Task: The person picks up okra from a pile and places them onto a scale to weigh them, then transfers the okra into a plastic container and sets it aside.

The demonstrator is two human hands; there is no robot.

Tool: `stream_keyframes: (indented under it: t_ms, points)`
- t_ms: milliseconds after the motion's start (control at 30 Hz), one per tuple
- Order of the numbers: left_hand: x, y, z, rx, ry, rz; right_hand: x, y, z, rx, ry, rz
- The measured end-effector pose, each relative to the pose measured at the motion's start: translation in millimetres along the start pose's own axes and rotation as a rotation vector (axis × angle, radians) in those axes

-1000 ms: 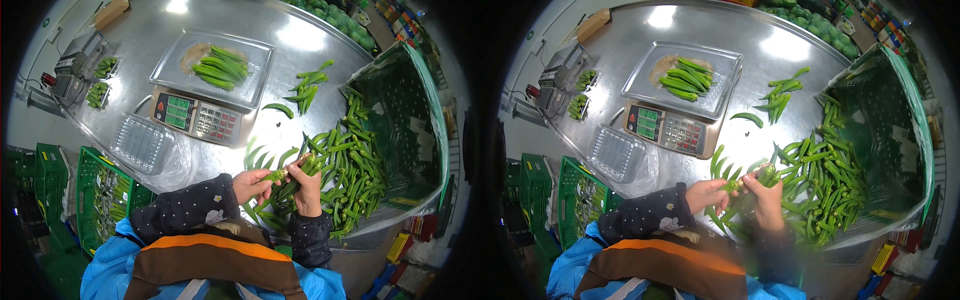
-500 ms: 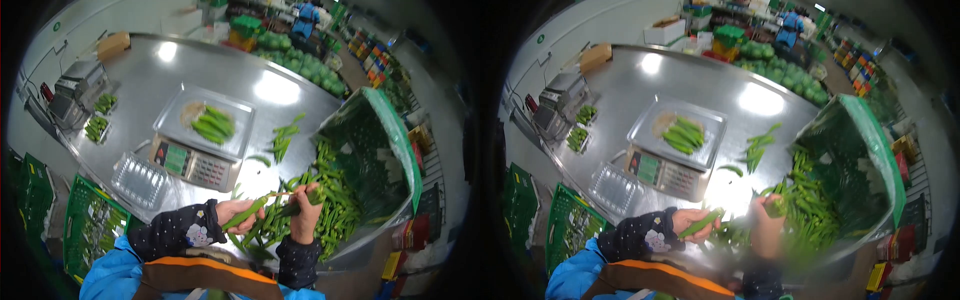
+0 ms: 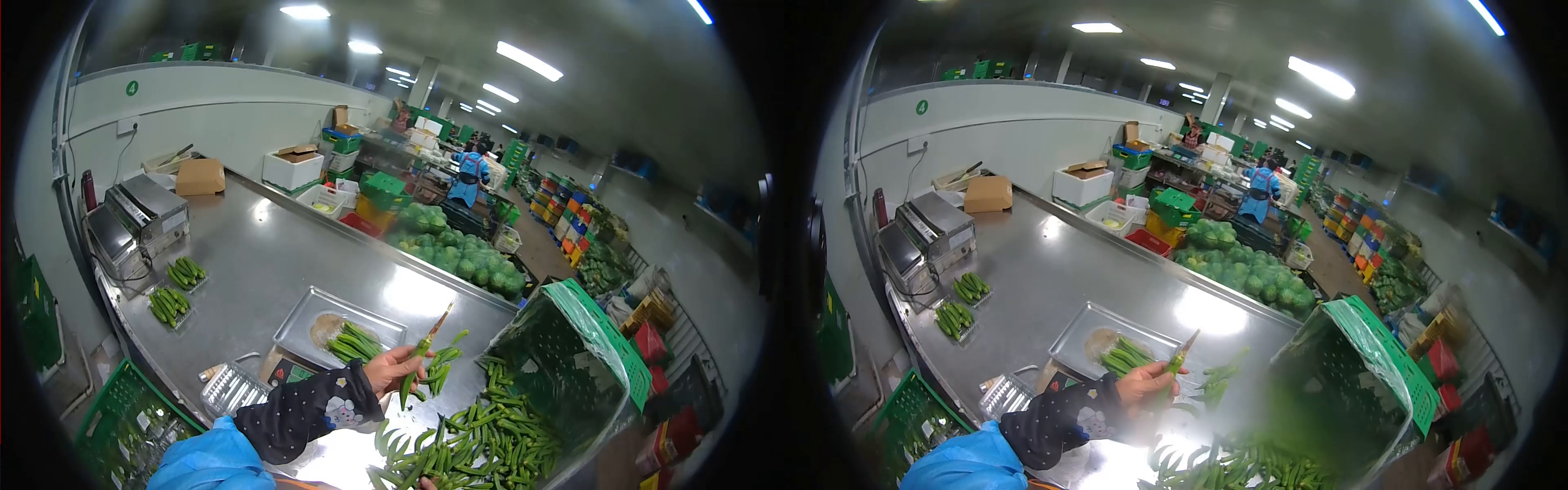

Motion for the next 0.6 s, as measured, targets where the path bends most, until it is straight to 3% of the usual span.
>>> stream_keyframes:
  t_ms: [233,333,433,600]
  points:
    - [3,-4,4,-0.089,0.176,0.047,-50,15,-47,-0.122,0.080,-0.034]
    - [10,-6,5,-0.107,0.273,0.317,-62,20,-58,-0.161,0.107,-0.020]
    - [1,-17,15,-0.186,0.532,0.363,-37,-15,-25,-0.193,0.127,-0.026]
    - [-1,-30,30,-0.230,0.599,0.432,-11,-34,4,-0.147,0.111,-0.050]
Point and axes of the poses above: each hand's wrist, its own y-axis towards the middle knuckle, its own z-axis out of the palm, x = y × z, the point moved 1 cm from there along y, towards the middle knuckle, and after that the axes turned 10 degrees about z, right-handed, at the moved point
